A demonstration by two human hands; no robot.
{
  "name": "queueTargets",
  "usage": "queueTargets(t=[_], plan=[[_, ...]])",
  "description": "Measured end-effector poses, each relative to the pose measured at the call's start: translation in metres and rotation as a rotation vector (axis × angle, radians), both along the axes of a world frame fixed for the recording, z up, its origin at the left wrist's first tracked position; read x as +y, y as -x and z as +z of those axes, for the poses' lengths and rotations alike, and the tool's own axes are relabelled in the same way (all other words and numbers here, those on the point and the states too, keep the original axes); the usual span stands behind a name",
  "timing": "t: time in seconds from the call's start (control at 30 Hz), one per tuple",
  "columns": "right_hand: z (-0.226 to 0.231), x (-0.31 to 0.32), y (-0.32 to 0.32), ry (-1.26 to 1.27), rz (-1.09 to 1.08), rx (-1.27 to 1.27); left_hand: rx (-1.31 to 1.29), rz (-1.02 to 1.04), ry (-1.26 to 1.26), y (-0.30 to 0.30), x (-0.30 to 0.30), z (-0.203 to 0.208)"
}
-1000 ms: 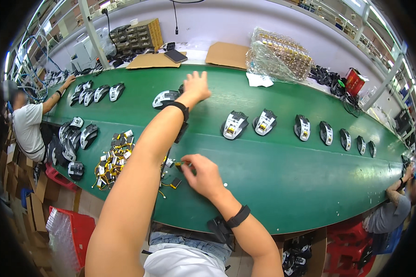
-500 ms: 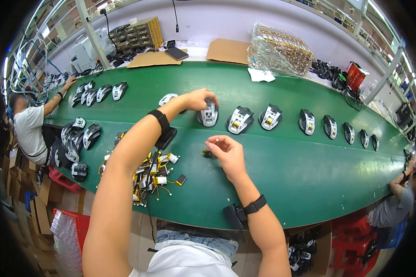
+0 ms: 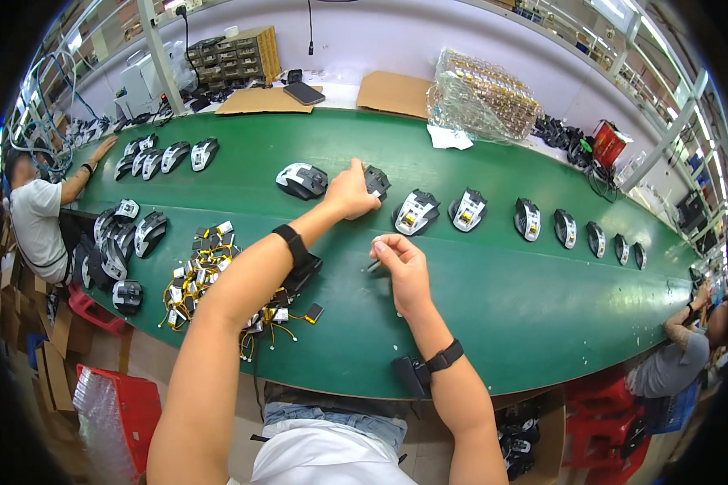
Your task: The person assembles electronic devices by inserting small batteries into the bottom compartments of mouse-shaped units. They pick up each unit, slide a battery into the slot, and place the completed unit on the green table. The process is repeated for multiple units throughout the video.
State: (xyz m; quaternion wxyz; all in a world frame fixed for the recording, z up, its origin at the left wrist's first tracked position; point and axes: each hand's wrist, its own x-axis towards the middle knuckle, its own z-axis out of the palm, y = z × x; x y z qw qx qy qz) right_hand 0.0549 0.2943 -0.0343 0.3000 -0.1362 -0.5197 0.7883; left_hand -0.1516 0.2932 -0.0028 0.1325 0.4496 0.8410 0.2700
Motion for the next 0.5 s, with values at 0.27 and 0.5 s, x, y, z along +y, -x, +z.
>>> queueTargets(t=[0.27, 0.5], plan=[[0.011, -0.012, -0.010, 0.174, 0.010, 0.079, -1.145, -0.067, -0.575, -0.046, -0.106, 0.068], [0.036, -0.040, -0.022, -0.397, -0.071, -0.073, -1.351, -0.034, -0.776, -0.070, -0.155, 0.025]])
